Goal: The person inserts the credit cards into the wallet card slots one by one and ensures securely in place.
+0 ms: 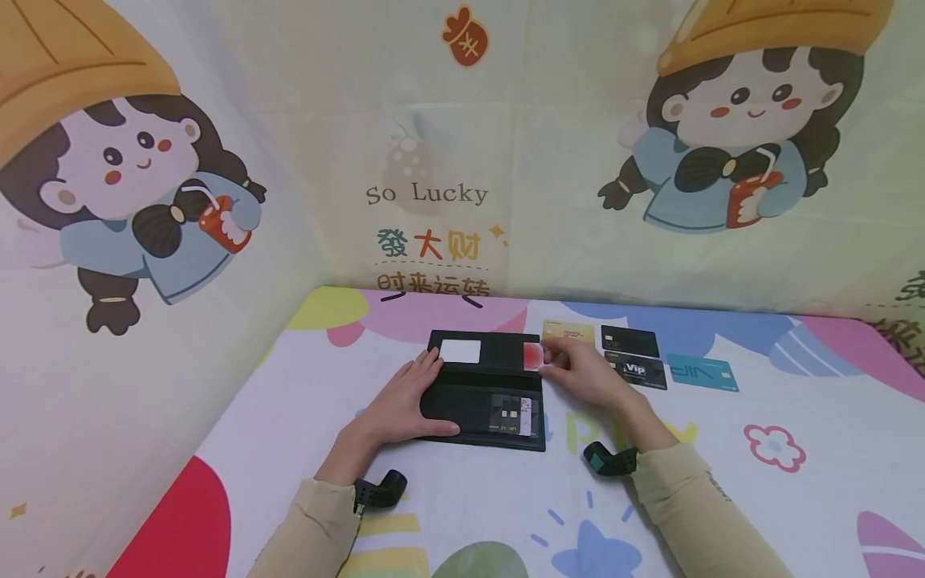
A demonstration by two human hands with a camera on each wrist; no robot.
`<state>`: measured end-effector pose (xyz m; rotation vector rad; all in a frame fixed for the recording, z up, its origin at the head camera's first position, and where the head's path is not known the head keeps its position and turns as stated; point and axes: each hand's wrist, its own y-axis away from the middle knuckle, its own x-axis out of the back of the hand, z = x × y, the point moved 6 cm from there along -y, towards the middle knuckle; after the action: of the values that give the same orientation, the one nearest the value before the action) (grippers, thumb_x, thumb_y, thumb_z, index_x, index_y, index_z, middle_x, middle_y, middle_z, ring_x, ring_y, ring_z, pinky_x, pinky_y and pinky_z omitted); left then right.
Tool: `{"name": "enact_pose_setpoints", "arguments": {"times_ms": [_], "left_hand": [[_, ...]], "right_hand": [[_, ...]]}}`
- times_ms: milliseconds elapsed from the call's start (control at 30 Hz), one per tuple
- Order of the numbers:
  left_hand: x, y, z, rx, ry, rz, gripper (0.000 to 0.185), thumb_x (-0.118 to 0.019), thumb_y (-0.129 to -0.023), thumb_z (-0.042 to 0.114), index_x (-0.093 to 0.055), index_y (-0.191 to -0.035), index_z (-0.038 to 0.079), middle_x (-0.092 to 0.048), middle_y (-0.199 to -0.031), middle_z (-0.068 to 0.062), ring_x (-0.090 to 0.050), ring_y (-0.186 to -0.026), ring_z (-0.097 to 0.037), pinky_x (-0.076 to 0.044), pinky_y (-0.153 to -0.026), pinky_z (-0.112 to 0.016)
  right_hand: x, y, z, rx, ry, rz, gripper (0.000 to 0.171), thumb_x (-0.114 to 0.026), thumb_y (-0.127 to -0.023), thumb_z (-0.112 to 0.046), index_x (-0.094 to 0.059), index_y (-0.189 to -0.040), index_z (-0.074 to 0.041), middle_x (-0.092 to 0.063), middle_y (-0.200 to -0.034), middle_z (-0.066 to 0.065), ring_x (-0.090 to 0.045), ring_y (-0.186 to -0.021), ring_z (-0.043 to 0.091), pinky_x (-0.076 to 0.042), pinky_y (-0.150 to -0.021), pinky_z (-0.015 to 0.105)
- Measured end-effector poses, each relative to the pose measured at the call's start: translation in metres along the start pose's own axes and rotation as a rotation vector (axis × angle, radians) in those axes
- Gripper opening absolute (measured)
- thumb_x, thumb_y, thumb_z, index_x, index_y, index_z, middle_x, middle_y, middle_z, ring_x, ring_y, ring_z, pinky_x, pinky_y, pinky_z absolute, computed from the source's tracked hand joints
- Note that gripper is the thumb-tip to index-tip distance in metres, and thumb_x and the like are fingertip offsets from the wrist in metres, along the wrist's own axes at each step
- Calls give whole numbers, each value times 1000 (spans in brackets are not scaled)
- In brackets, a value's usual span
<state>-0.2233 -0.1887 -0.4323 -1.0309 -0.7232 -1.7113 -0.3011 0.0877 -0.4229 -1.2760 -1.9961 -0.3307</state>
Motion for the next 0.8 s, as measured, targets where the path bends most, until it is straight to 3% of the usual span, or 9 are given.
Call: {"name": "enact_pose_setpoints", "arguments": {"times_ms": [367, 800], "left_hand": [[0, 0, 0, -5, 10, 4, 117, -76, -73, 68, -28, -159, 6, -14, -168, -6, -8, -154, -23, -6, -123, -45], [0, 0, 0, -2, 10, 7, 117, -75, -72, 69, -28, -160, 7, -13, -168, -6, -8, -154, -23, -6, -123, -46]], "right_hand": [[-3, -2, -5, 21, 17, -19, 32, -73, -93, -9, -63, -122, 0, -59, -93, 3, -55, -77, 18, -47, -72, 34], [-5, -4, -6, 5, 35, -23, 37, -73, -93, -12, -63, -126, 1, -59, -93, 2, -54, -78, 18, -47, -71, 34]]}}
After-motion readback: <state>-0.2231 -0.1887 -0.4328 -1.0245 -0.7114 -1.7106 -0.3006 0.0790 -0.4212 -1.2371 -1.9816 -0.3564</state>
